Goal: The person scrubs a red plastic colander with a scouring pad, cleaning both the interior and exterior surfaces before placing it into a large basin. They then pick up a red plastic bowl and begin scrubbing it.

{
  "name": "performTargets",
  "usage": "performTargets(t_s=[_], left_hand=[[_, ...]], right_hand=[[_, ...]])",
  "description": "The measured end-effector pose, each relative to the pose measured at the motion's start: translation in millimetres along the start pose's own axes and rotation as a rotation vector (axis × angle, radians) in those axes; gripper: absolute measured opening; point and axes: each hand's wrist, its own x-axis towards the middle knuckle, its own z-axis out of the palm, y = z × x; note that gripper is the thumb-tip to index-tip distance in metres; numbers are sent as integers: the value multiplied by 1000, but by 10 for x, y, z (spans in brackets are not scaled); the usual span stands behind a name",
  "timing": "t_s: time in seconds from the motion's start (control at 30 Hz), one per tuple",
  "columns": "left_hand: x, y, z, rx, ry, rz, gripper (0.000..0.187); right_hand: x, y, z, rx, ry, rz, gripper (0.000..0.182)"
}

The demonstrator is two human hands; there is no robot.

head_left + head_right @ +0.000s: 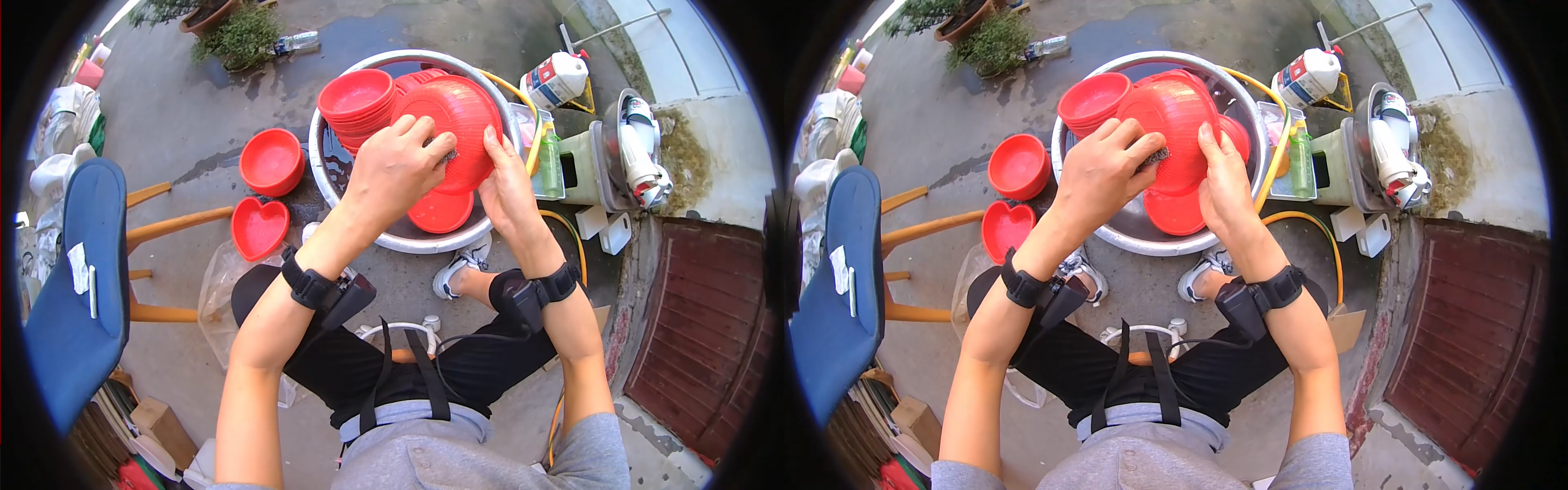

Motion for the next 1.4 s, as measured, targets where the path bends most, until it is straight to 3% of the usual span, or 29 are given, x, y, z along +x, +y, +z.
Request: performTargets(t_s=[0.17, 0.23, 0.37, 0.43, 0.53, 0.73, 0.87, 0.97, 1.07, 1.2, 1.27, 1.33, 1.4], left_hand=[[-21, 3, 43, 32, -46, -21, 27], [19, -5, 29, 32, 73, -82, 26], [29, -32, 9, 9, 109, -59, 25], [-24, -14, 56, 26, -49, 36, 26], [-46, -34, 53, 26, -48, 19, 27], [35, -22, -44, 33, 129, -57, 26], [-19, -6, -9, 9, -54, 61, 28], [-21, -4, -18, 5, -32, 14, 26], [32, -15, -52, 48, 133, -115, 25], [-4, -14, -46, 25, 54, -59, 23], [-67, 37, -23, 10, -86, -16, 24], [-102, 36, 0, -13, -88, -82, 23], [-74, 3, -11, -152, -53, -395, 27]], right_hand=[[11, -49, 36, -14, 73, -1, 32], [-28, 3, 75, -9, 38, 0, 31], [6, 30, 36, -2, -7, -15, 31], [12, -20, 18, -39, 29, -31, 31], [6, -25, 18, -67, 48, -26, 31], [-59, -1, 120, -25, 33, 5, 32], [14, -6, -11, -57, 35, 7, 29], [-54, 3, 68, -65, 19, 30, 29], [-92, 48, 129, 36, -28, 76, 29], [-24, 33, 86, 24, -16, 57, 29], [14, 13, 35, -41, 13, -13, 29], [2, -29, 89, -204, 5, -104, 27], [-19, -56, 135, -363, -6, -196, 24]])
